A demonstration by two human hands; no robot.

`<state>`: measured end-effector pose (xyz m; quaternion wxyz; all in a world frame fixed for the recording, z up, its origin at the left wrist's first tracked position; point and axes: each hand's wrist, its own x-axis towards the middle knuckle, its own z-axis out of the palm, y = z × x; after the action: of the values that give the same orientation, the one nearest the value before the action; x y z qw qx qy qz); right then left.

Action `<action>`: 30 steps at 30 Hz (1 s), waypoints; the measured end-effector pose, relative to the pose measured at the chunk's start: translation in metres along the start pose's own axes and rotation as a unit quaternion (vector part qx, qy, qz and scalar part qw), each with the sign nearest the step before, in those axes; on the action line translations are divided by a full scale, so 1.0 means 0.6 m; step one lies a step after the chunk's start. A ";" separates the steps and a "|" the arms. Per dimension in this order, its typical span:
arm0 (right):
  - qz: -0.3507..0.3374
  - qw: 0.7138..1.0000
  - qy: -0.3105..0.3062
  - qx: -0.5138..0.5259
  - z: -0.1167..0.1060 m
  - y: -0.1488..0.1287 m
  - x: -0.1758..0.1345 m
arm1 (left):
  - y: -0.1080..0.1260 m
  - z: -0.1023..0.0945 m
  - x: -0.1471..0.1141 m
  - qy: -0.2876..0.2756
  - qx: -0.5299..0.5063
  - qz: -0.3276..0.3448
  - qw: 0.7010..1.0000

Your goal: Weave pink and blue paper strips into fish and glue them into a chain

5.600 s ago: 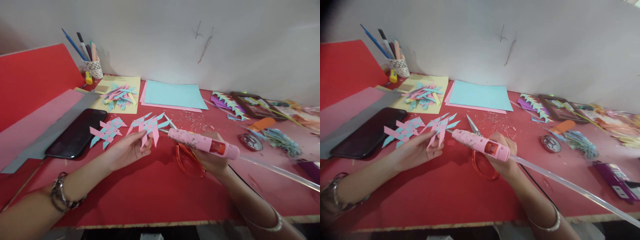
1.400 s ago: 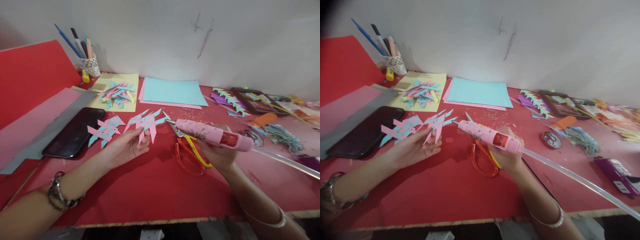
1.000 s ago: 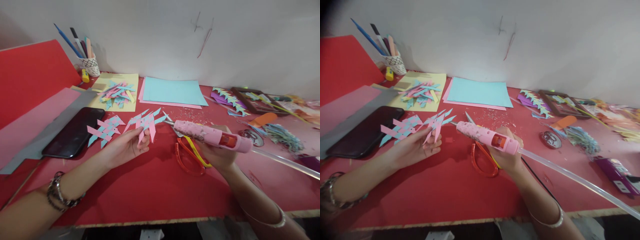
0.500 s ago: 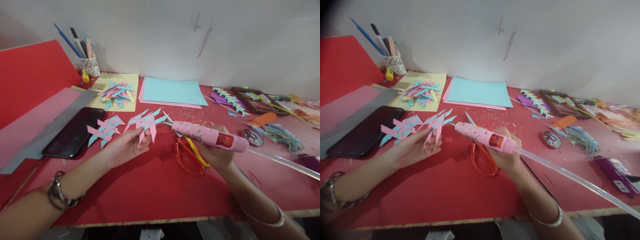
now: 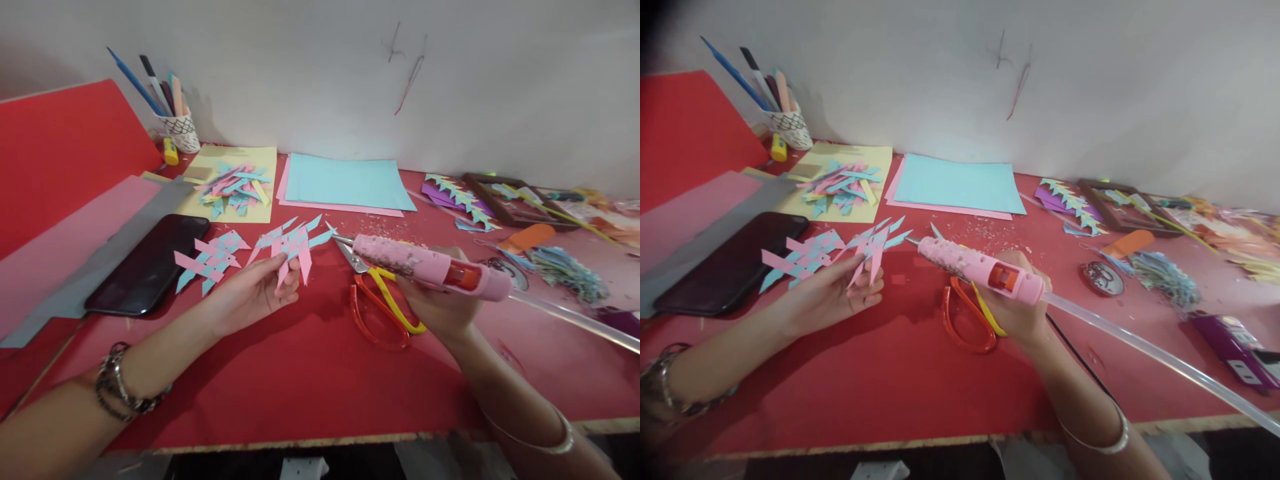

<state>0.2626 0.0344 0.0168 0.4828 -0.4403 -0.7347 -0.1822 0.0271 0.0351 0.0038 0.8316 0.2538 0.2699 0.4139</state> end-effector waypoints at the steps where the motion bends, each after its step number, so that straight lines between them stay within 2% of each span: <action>1: 0.000 1.000 0.000 0.001 0.000 0.000 0.000 | 0.000 0.000 0.000 -0.001 0.002 0.001 1.000; 6: -0.018 1.000 -0.001 0.016 -0.001 0.000 -0.001 | 0.000 -0.006 0.002 0.013 0.028 0.013 0.999; 9: -0.017 0.999 -0.012 0.047 -0.002 -0.002 0.001 | -0.001 -0.008 0.002 0.011 0.057 0.043 0.997; 14: 0.021 0.996 -0.048 0.070 -0.001 -0.007 0.000 | -0.003 -0.011 0.001 -0.013 0.124 0.083 0.989; 18: 0.052 0.993 -0.052 0.097 -0.001 -0.009 -0.006 | -0.010 -0.020 0.002 0.012 0.154 0.120 0.981; 25: 0.064 0.987 -0.077 0.129 -0.004 -0.005 -0.010 | -0.016 -0.025 0.001 0.011 0.155 0.154 0.976; 30: 0.057 0.989 -0.066 0.121 -0.002 -0.005 -0.011 | -0.016 -0.024 0.000 0.004 0.153 0.153 0.976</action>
<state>0.2618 0.0290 0.0118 0.4927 -0.4309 -0.7552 -0.0347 0.0226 0.0328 -0.0126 0.7085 0.4151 0.2911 0.4909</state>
